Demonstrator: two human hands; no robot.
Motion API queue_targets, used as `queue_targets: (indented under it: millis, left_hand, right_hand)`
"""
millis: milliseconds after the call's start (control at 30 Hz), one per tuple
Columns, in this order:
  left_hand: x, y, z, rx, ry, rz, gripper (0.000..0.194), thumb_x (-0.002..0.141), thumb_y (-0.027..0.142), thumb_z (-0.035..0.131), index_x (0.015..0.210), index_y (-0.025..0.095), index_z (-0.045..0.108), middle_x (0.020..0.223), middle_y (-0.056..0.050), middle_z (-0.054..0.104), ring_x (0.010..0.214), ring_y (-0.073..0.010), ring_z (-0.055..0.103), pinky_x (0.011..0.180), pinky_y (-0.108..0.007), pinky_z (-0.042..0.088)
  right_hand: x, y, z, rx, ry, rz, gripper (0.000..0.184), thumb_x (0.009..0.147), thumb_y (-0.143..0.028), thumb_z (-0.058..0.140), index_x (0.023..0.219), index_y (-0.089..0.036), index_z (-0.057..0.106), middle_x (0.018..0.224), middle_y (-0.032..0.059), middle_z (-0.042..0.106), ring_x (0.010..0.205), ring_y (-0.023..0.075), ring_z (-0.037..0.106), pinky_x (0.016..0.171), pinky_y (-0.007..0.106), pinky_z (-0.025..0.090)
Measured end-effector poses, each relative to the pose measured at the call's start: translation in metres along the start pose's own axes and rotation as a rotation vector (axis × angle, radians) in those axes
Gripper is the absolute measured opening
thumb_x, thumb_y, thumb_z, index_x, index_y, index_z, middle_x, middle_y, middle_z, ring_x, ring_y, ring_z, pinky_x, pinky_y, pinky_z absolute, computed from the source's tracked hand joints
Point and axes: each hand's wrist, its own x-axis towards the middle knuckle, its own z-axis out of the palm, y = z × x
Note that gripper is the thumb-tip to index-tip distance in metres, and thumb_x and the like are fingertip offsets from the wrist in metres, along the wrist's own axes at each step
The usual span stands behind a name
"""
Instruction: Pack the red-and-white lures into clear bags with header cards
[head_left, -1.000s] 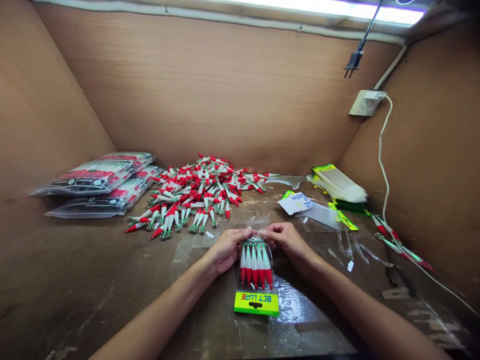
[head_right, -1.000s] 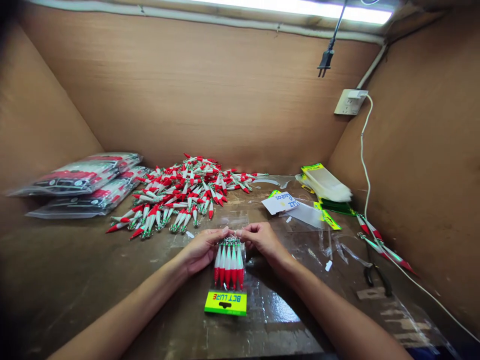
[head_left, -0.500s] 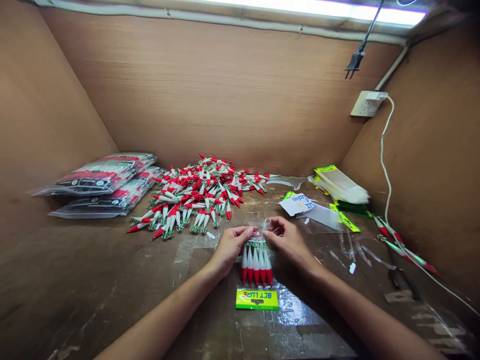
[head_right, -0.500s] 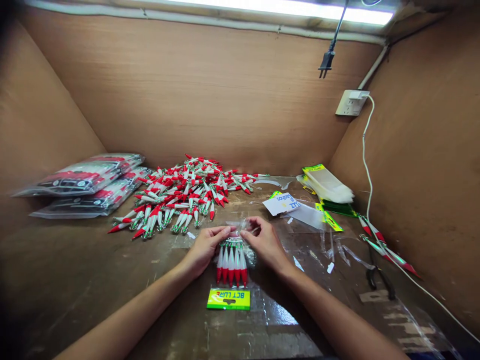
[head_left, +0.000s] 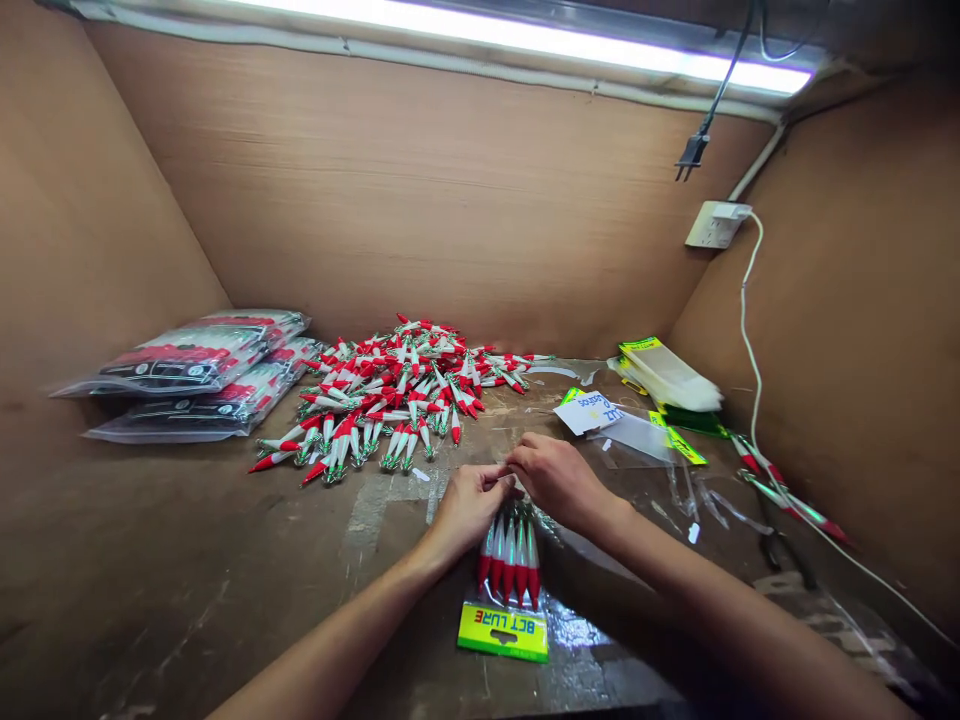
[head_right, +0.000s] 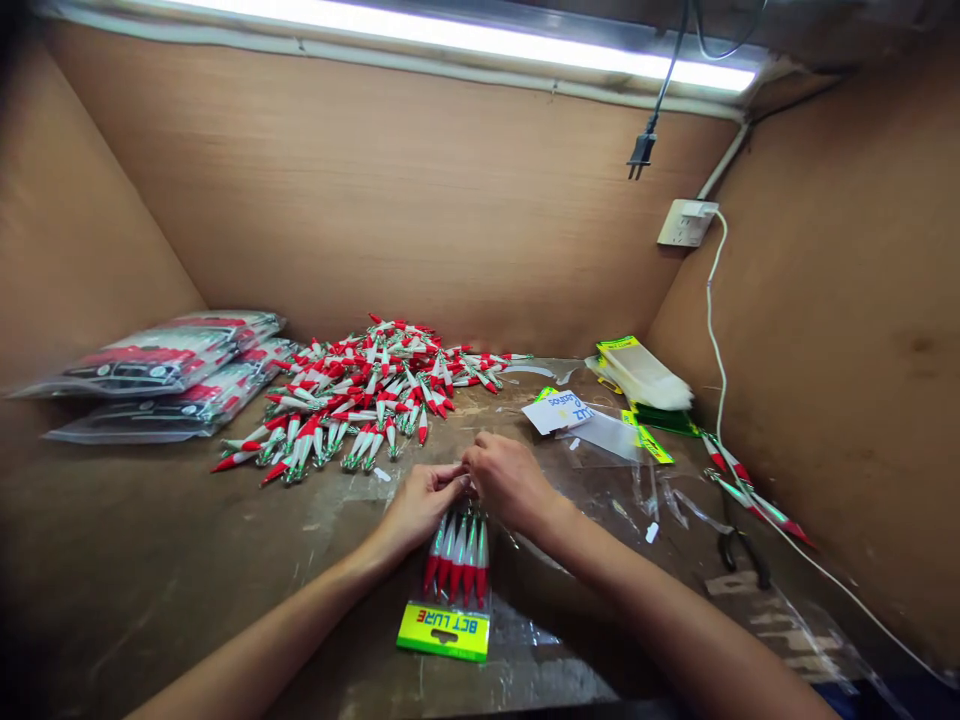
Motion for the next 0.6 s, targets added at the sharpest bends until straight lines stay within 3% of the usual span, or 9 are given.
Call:
queue_targets:
  millis: [167, 300, 400, 500, 600]
  left_hand:
    - [-0.004, 0.002, 0.0, 0.051, -0.009, -0.012, 0.035, 0.089, 0.04, 0.059, 0.091, 0.013, 0.08, 0.074, -0.001, 0.073, 0.068, -0.0187, 0.059, 0.058, -0.022, 0.037]
    - [0.0, 0.005, 0.001, 0.039, 0.009, -0.021, 0.04, 0.087, 0.046, 0.062, 0.088, 0.012, 0.081, 0.073, -0.003, 0.074, 0.068, -0.0204, 0.062, 0.06, -0.024, 0.041]
    - [0.002, 0.009, 0.002, -0.006, 0.029, -0.025, 0.04, 0.084, 0.046, 0.067, 0.097, 0.012, 0.081, 0.084, -0.008, 0.079, 0.076, -0.0239, 0.066, 0.067, -0.027, 0.046]
    - [-0.001, 0.016, 0.003, -0.071, 0.054, -0.035, 0.048, 0.085, 0.048, 0.067, 0.116, 0.011, 0.075, 0.097, -0.012, 0.079, 0.082, -0.0257, 0.069, 0.072, -0.03, 0.05]
    - [-0.006, 0.024, 0.001, -0.215, 0.121, -0.059, 0.058, 0.088, 0.051, 0.065, 0.131, 0.013, 0.065, 0.103, -0.014, 0.078, 0.092, -0.026, 0.07, 0.078, -0.032, 0.051]
  right_hand:
    - [-0.004, -0.002, 0.003, -0.161, 0.044, -0.001, 0.009, 0.088, -0.017, 0.063, 0.079, -0.017, 0.064, 0.083, 0.0055, 0.064, 0.074, 0.0178, 0.059, 0.063, 0.028, 0.037]
    - [-0.005, 0.003, 0.017, -0.046, 0.185, 0.066, 0.01, 0.088, -0.014, 0.059, 0.082, -0.018, 0.066, 0.083, 0.0042, 0.066, 0.076, 0.0169, 0.06, 0.068, 0.026, 0.04]
    - [0.0, 0.013, 0.02, 0.057, 0.3, 0.151, 0.012, 0.088, -0.014, 0.057, 0.085, -0.017, 0.068, 0.084, 0.0047, 0.068, 0.077, 0.0173, 0.062, 0.071, 0.027, 0.042]
    - [-0.008, 0.032, 0.004, 0.21, 0.426, 0.339, 0.017, 0.089, -0.021, 0.055, 0.085, -0.017, 0.071, 0.084, 0.0061, 0.072, 0.076, 0.0189, 0.065, 0.07, 0.028, 0.045]
    - [-0.056, 0.054, -0.034, 0.405, 0.59, 0.613, 0.031, 0.09, -0.041, 0.056, 0.091, -0.016, 0.074, 0.081, 0.0073, 0.074, 0.07, 0.0212, 0.067, 0.063, 0.029, 0.048]
